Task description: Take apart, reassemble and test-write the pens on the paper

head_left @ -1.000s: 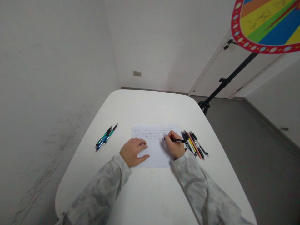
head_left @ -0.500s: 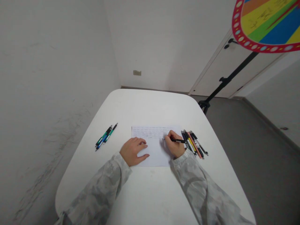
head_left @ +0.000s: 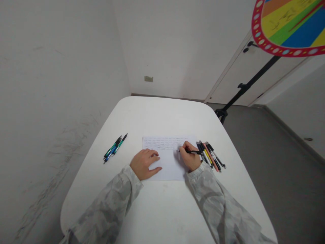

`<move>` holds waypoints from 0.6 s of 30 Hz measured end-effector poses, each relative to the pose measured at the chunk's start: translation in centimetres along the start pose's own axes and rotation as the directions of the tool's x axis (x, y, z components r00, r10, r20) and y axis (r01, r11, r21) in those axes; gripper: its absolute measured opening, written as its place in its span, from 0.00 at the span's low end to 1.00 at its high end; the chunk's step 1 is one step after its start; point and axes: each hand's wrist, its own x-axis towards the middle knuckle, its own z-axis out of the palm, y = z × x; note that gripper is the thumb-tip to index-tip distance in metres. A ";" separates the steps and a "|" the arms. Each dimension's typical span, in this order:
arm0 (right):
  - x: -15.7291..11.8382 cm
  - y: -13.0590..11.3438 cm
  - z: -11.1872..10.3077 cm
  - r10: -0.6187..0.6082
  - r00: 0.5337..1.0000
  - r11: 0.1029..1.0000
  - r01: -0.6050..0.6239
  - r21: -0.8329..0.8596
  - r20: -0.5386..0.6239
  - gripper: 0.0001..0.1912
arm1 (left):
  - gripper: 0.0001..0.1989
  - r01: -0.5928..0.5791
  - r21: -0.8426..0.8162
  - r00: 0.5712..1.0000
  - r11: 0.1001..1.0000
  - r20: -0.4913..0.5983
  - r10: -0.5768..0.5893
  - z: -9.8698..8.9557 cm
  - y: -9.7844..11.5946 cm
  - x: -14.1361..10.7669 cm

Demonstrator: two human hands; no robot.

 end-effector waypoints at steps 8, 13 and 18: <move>0.1 0.1 0.0 -0.005 1.000 1.000 0.005 -0.012 -0.016 0.15 | 0.15 -0.005 0.000 1.000 1.000 -0.010 0.005 -0.2 0.1 0.1; 0.0 0.0 0.0 0.001 0.999 1.000 -0.002 -0.020 -0.032 0.14 | 0.15 0.000 -0.002 1.000 1.000 -0.006 0.000 -0.1 0.1 0.0; -0.1 0.1 0.0 -0.015 1.000 0.999 0.015 -0.035 -0.022 0.14 | 0.14 -0.007 0.002 1.000 1.000 -0.012 0.007 -0.2 0.1 0.1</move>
